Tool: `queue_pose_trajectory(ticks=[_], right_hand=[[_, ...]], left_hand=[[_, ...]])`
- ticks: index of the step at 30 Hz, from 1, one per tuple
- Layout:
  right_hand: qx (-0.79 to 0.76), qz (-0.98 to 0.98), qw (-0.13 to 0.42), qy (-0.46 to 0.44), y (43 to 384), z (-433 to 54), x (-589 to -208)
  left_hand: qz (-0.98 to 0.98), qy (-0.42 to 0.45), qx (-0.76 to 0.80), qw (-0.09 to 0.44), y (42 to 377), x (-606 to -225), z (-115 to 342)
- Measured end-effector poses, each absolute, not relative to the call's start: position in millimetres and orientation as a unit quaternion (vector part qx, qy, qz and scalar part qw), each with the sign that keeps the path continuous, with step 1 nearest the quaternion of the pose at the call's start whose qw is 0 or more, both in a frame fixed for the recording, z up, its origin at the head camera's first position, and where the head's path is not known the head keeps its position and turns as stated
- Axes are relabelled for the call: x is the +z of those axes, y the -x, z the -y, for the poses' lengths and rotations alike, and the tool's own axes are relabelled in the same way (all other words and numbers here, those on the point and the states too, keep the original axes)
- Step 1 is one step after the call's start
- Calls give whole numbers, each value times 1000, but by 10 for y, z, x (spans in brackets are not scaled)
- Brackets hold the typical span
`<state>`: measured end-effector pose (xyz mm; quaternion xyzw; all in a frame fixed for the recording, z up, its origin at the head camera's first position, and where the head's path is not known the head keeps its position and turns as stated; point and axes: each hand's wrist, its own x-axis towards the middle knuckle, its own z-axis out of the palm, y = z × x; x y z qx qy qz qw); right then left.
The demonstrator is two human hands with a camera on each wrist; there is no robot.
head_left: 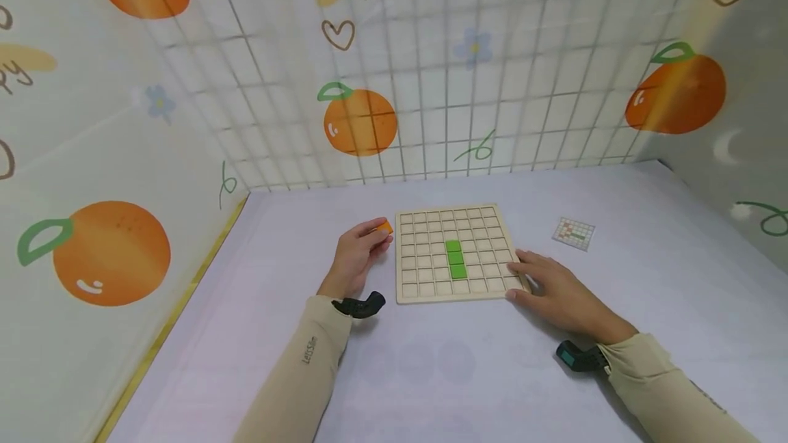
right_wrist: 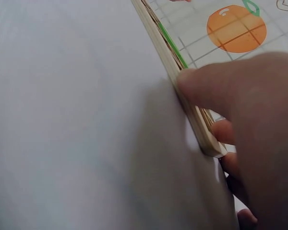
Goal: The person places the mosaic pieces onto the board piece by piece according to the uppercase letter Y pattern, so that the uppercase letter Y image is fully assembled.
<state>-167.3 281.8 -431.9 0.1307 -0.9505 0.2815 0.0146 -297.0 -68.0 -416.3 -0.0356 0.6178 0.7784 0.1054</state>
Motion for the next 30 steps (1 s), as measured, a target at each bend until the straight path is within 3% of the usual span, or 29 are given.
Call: queue_pose_trajectory(ticks=[15, 30], right_hand=[[286, 949, 18, -129, 1639, -2894, -4356], [286, 948, 24, -135, 1671, -2836, -4318]], left_hand=[[-657, -52, 736, 154, 3004, -4099, 295], [-661, -71, 727, 172, 3004, -4089, -3]])
